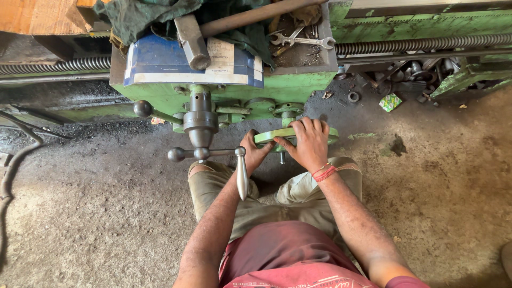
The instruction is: The person sits on the floor and rotates the handwheel of a green milling machine to adjust the vertical position of the spindle. The hands grip the wheel and turn it repeatedly throughout the clip.
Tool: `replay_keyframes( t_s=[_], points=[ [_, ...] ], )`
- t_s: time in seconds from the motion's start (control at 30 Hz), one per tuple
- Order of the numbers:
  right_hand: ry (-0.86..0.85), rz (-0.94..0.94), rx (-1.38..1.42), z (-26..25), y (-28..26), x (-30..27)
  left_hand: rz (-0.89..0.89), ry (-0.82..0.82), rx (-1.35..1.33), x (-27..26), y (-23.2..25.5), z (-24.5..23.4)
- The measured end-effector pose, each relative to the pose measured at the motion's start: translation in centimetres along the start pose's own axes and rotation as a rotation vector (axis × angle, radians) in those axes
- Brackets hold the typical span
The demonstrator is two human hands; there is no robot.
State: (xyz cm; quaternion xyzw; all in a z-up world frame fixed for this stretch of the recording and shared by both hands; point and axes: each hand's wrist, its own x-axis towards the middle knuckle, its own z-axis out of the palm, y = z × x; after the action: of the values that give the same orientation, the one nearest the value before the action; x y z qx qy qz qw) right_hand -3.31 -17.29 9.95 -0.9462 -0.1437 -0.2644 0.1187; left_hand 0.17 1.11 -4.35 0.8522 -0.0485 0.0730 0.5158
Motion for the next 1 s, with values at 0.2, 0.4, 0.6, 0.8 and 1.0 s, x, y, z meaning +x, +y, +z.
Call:
replay_keyframes(
  t_s=[0.2,0.4,0.6,0.8,1.0],
  points=[
    [-0.006,-0.002,-0.002,0.1,-0.1,0.0,-0.050,-0.034,-0.026,0.0,-0.2,-0.1],
    [-0.011,-0.005,-0.016,0.1,-0.2,0.1,-0.046,-0.047,-0.047,-0.1,-0.6,-0.1],
    [0.003,-0.014,-0.012,-0.1,-0.4,0.2,-0.034,-0.025,-0.067,-0.2,-0.4,-0.2],
    [0.003,-0.018,-0.016,-0.2,-0.6,0.3,-0.059,-0.045,-0.075,-0.2,0.3,-0.7],
    [0.003,-0.014,-0.020,-0.1,-0.8,0.4,-0.084,-0.041,-0.077,-0.2,1.0,-1.1]
  ],
)
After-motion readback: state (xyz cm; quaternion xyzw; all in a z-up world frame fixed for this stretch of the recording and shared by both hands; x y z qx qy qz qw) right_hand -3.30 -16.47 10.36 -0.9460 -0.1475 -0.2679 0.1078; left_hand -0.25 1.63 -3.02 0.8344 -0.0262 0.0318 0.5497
